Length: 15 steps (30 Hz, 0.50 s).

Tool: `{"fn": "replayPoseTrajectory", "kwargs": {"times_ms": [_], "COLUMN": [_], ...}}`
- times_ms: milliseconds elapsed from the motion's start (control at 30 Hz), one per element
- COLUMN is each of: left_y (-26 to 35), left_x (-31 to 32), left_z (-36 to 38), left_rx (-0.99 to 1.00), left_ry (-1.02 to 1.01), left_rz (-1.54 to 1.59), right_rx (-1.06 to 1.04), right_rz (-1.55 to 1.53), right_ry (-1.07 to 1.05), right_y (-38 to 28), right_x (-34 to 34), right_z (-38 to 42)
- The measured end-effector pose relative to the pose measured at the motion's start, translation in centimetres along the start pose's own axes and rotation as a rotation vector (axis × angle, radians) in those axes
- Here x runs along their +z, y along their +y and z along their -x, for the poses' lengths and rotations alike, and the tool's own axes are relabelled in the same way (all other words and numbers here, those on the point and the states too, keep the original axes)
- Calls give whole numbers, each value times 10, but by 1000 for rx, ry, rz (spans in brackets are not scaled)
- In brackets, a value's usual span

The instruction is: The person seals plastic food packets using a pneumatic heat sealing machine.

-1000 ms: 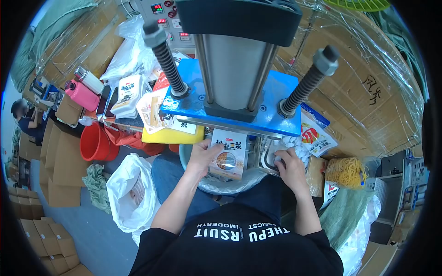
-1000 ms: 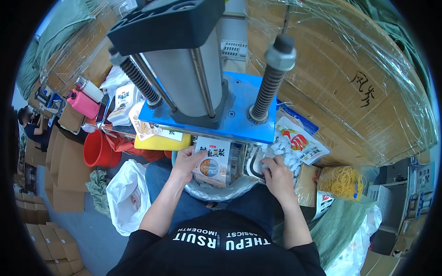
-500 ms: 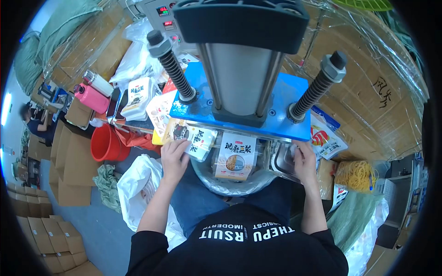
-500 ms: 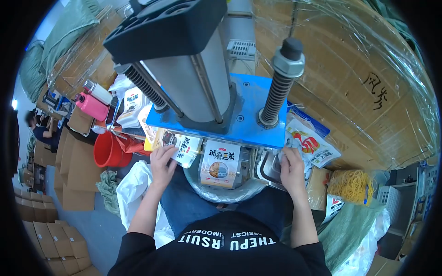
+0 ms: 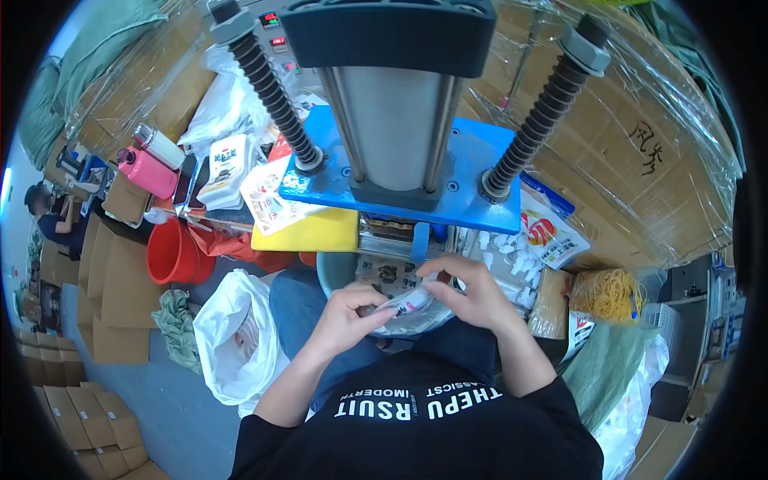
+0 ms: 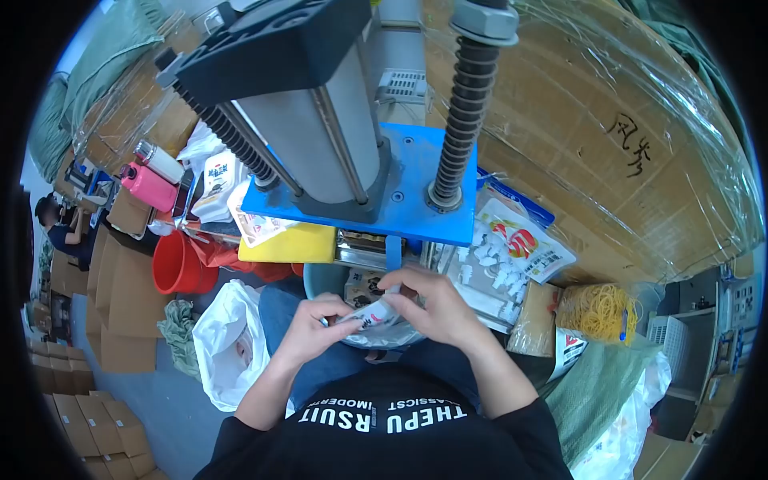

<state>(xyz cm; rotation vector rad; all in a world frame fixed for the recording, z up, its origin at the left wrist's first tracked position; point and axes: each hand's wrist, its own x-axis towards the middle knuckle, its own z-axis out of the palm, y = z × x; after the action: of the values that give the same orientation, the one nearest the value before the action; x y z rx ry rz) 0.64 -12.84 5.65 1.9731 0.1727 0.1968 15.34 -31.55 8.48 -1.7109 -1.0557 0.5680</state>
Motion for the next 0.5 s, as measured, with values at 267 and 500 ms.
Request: {"fn": "replayPoseTrajectory", "kwargs": {"times_ms": [267, 500], "left_y": [-14, -23], "left_x": [22, 24], "left_z": [3, 3], "left_rx": [-322, -414], "left_ry": [-91, -139], "left_rz": [354, 598], "right_rx": [70, 98], "right_rz": [93, -81], "right_ry": [99, 213], "right_y": [7, 15], "right_x": [-17, 21], "right_z": [8, 10]}}
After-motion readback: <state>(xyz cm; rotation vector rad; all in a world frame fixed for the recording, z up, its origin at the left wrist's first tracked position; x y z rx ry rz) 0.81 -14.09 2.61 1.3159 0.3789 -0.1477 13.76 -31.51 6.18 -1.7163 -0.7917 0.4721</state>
